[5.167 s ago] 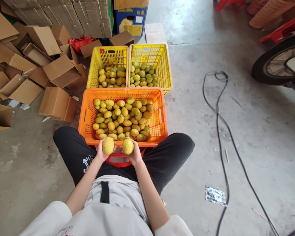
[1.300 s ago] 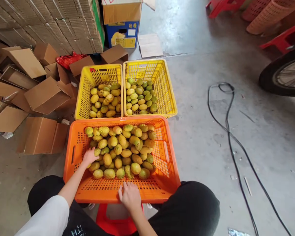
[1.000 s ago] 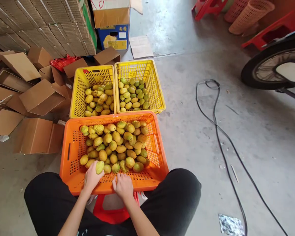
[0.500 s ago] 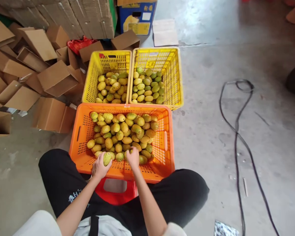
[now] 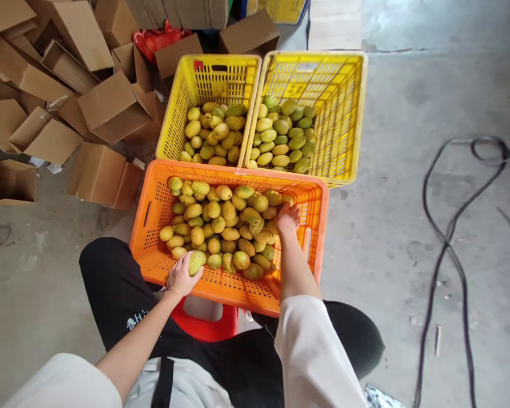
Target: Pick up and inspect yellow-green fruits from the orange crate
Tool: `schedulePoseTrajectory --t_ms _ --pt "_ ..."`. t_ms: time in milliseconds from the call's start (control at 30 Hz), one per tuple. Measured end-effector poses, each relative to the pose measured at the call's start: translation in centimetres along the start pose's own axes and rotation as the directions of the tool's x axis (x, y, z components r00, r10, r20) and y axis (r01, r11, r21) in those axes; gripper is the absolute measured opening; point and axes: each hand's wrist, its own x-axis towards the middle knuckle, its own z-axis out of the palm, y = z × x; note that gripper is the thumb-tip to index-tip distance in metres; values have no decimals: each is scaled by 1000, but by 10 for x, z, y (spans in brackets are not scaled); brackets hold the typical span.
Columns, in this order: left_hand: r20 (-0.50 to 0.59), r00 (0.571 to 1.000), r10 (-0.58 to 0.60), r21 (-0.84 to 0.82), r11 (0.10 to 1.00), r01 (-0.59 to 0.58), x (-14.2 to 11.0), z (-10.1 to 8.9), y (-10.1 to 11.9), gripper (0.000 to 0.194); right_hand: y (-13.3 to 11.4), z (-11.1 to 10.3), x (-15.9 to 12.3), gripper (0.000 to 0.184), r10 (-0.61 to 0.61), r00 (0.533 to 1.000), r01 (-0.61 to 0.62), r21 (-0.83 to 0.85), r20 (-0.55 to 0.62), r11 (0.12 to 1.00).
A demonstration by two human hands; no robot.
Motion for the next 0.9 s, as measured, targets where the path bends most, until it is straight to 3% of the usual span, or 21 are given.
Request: schedulePoseTrajectory --t_ms 133,300,533,633,700,767,833,900 --pt "13 1000 2 -6 1000 -2 -1 1 -1 57 14 13 8 37 -58 998 59 18 -31 998" --pt "15 1000 -4 -23 1000 4 -2 3 -2 57 19 14 6 33 -117 991 118 10 -57 993" --pt "0 1000 -18 -64 998 18 0 0 0 56 -2 -3 -21 39 -176 977 171 -54 -117 984" --pt "5 1000 -31 -62 998 31 2 -3 2 58 -8 -18 -38 48 -244 961 253 57 -130 966" --pt "14 1000 -22 -63 998 23 3 -5 3 57 -10 -30 -57 49 -356 928 373 228 -115 899" --pt "10 1000 -13 -73 997 14 4 -6 2 56 -11 -43 -85 50 -477 874 467 432 -93 772" --pt "-9 1000 -17 -96 995 16 4 -6 0 57 -15 -53 -122 54 -495 865 436 617 -85 656" --pt "-36 999 -36 -143 989 31 4 -5 -3 61 -21 -57 -163 59 -392 919 268 791 -39 550"
